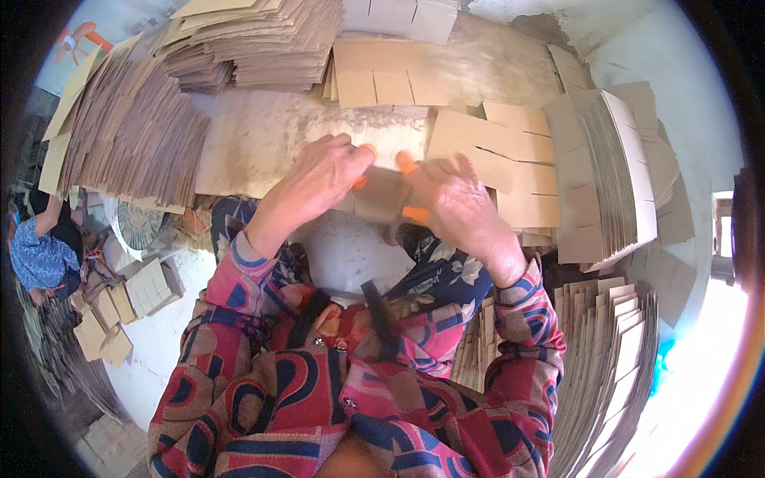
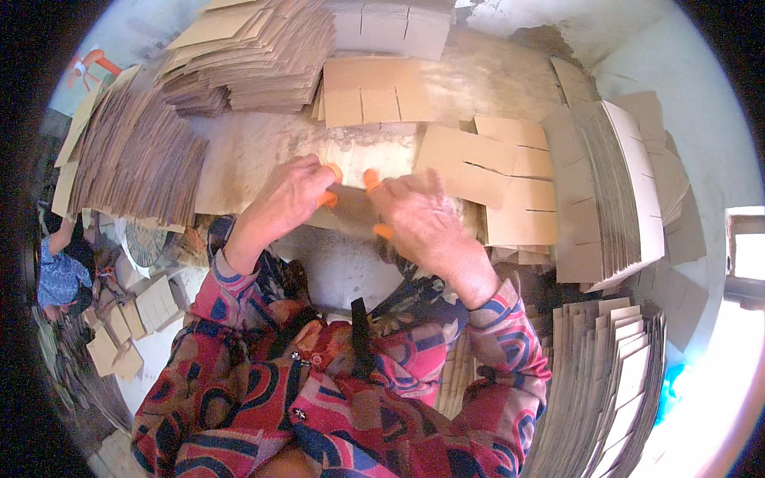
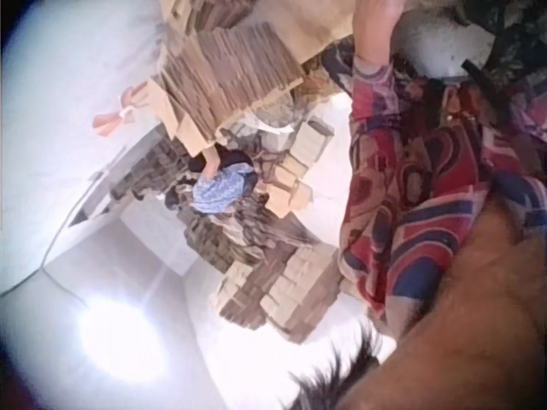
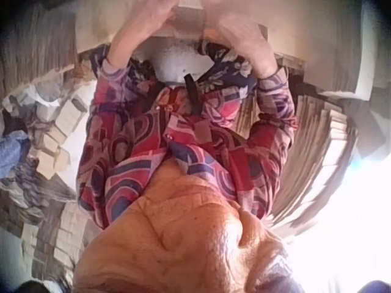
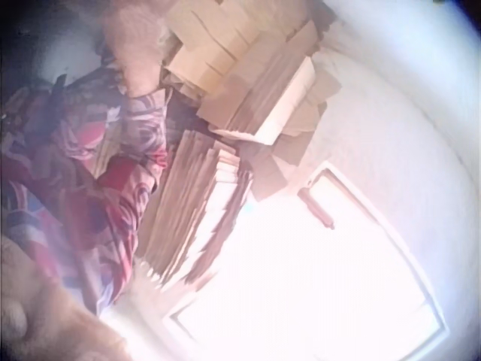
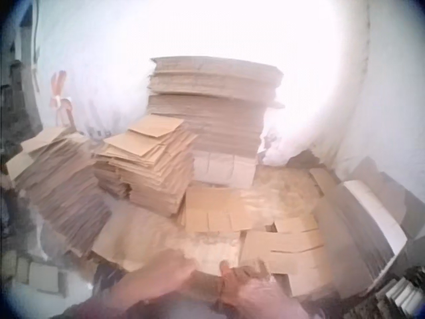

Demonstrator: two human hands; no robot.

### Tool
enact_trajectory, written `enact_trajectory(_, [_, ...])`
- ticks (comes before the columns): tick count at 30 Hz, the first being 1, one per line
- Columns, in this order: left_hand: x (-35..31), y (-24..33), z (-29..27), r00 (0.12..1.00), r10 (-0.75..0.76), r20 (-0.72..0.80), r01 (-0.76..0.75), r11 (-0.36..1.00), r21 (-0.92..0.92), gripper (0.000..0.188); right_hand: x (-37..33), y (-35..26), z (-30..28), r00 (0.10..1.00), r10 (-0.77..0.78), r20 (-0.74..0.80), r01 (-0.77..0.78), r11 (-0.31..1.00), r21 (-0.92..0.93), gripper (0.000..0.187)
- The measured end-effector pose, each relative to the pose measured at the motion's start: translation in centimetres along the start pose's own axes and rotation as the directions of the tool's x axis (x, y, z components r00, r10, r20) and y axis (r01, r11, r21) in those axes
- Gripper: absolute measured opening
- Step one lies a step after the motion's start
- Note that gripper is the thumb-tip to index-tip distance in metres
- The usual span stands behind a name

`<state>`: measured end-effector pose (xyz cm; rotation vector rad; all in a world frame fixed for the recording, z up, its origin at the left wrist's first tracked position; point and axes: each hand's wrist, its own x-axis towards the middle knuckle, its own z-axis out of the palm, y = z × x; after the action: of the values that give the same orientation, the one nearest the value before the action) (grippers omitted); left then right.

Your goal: The person repeatedly picks up stacks of pre-scored cardboard sheets, separates them along the score lines, and places the separated pieces into a pile on the table. The process is continuous and repetitive.

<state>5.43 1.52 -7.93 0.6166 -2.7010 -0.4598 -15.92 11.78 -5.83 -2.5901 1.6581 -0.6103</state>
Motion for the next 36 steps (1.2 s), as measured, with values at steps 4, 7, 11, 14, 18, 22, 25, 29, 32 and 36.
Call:
enact_trajectory(4, [-0.3, 0.4, -0.7, 0.999, -0.006, -0.053, 0.010, 0.997, 0.075, 0.026, -0.4, 1.6, -0.3, 0.986, 0.124, 0.113, -0.133, 0.988, 0.082, 0.041])
enact_trajectory(7, [-1.2, -0.2, -0.8, 0.990, -0.012, -0.140, 0.021, 0.997, 0.068, 0.026, -0.5, 3.7, -1.0, 0.982, 0.189, 0.005, -0.166, 0.849, 0.502, 0.047])
enact_trajectory(11, [-2.3, -1.4, -1.0, 0.992, -0.056, -0.114, 0.074, 0.984, 0.163, 0.024, -1.5, 10.0, 1.8, 0.800, 0.597, 0.066, -0.599, 0.784, 0.162, 0.077])
enact_trajectory(14, [-1.9, -2.1, -0.5, 0.986, -0.107, -0.130, 0.122, 0.986, 0.111, 0.023, -2.4, 11.2, 7.4, 0.814, 0.566, 0.130, -0.504, 0.800, -0.326, 0.089])
enact_trajectory(18, [-2.7, -3.6, 0.0, 0.991, -0.135, -0.026, 0.137, 0.982, 0.126, 0.018, -3.6, 9.8, 12.5, 0.901, 0.379, 0.210, -0.101, 0.655, -0.749, 0.069])
enact_trajectory(22, [-3.4, -3.5, 1.2, 0.992, -0.015, -0.124, 0.036, 0.985, 0.167, 0.010, -5.9, 11.5, 17.0, 0.952, 0.305, 0.037, -0.158, 0.587, -0.794, 0.059])
enact_trajectory(25, [-2.5, -2.9, 0.4, 0.988, -0.017, -0.151, 0.038, 0.990, 0.135, 0.009, -6.8, 14.1, 17.8, 0.936, 0.334, 0.111, -0.118, 0.595, -0.795, 0.063])
enact_trajectory(29, [-3.7, -3.2, 0.3, 0.986, -0.032, -0.161, 0.038, 0.998, 0.040, 0.011, -4.9, 12.6, 12.5, 0.891, 0.439, 0.116, -0.281, 0.732, -0.620, 0.063])
enact_trajectory(32, [-4.7, -2.2, -1.2, 0.976, 0.072, -0.205, -0.070, 0.997, 0.020, 0.013, -4.4, 9.5, 5.2, 0.864, 0.485, -0.135, -0.488, 0.741, -0.462, 0.057])
enact_trajectory(36, [-3.4, 2.8, -7.4, 0.945, 0.049, -0.323, 0.016, 0.980, 0.197, 0.026, -6.2, 8.7, 0.5, 0.558, 0.502, -0.661, -0.616, 0.784, 0.076, 0.044])
